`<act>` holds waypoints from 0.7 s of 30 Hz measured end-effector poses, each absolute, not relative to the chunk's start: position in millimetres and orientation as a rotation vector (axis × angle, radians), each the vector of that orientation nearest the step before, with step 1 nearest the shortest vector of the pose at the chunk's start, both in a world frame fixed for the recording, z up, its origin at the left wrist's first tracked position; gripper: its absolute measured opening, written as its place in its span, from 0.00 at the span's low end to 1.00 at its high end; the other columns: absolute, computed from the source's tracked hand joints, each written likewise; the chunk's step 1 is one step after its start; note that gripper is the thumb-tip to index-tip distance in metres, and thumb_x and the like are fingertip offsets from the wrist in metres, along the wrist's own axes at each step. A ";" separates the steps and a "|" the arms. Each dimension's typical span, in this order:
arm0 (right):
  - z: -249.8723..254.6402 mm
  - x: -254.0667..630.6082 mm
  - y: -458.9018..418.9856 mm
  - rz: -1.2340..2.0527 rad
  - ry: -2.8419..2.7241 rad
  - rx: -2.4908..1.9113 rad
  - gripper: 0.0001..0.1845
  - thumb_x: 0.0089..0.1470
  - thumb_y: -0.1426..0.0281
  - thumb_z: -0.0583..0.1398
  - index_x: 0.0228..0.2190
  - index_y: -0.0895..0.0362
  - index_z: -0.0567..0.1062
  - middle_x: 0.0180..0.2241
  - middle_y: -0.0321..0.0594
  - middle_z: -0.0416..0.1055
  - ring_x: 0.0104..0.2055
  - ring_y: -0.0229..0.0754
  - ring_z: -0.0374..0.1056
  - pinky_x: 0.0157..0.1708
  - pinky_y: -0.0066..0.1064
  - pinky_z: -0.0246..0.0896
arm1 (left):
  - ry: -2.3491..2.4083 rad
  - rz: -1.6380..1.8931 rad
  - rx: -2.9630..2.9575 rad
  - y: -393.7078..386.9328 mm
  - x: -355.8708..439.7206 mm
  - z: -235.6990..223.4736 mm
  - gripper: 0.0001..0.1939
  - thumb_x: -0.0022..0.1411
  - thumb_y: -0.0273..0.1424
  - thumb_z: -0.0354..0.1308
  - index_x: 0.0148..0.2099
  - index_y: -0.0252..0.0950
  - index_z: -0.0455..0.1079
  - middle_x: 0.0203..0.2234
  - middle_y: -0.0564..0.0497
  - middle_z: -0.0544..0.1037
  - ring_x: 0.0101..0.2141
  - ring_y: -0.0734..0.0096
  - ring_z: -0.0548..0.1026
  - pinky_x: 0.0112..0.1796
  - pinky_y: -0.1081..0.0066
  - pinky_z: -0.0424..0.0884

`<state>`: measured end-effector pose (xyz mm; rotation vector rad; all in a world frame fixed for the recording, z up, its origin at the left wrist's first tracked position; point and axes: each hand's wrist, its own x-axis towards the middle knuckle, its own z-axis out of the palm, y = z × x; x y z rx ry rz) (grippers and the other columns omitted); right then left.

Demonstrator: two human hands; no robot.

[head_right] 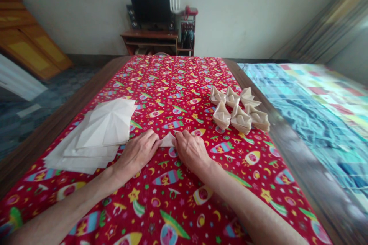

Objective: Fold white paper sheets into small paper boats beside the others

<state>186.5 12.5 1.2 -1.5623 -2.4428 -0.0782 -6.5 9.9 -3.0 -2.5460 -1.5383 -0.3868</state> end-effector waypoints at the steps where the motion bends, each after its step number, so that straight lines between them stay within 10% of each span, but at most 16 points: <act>1: 1.1 186.2 13.0 -0.081 -2.452 -1.571 0.15 0.63 0.63 0.48 0.32 0.55 0.70 0.27 0.37 0.70 0.25 0.38 0.67 0.21 0.30 0.44 | -1.527 -0.390 -2.545 9.8 -6.2 -2.4 0.13 0.69 0.33 0.44 0.32 0.37 0.63 0.27 0.52 0.68 0.28 0.70 0.70 0.27 0.72 0.62; 10: 3.5 184.6 13.9 -0.075 -2.474 -1.612 0.13 0.63 0.63 0.49 0.33 0.55 0.70 0.28 0.37 0.71 0.26 0.39 0.69 0.20 0.29 0.43 | -1.540 -0.559 -2.600 7.4 -3.4 2.7 0.10 0.68 0.32 0.47 0.47 0.36 0.65 0.39 0.48 0.72 0.39 0.67 0.72 0.39 0.68 0.70; 21: -0.6 185.4 12.2 -0.049 -2.424 -1.578 0.15 0.63 0.63 0.49 0.31 0.55 0.70 0.27 0.37 0.70 0.25 0.37 0.67 0.21 0.29 0.45 | -1.238 -0.372 -2.894 -20.0 -1.9 1.8 0.26 0.68 0.31 0.43 0.66 0.34 0.48 0.64 0.46 0.53 0.63 0.61 0.51 0.60 0.54 0.51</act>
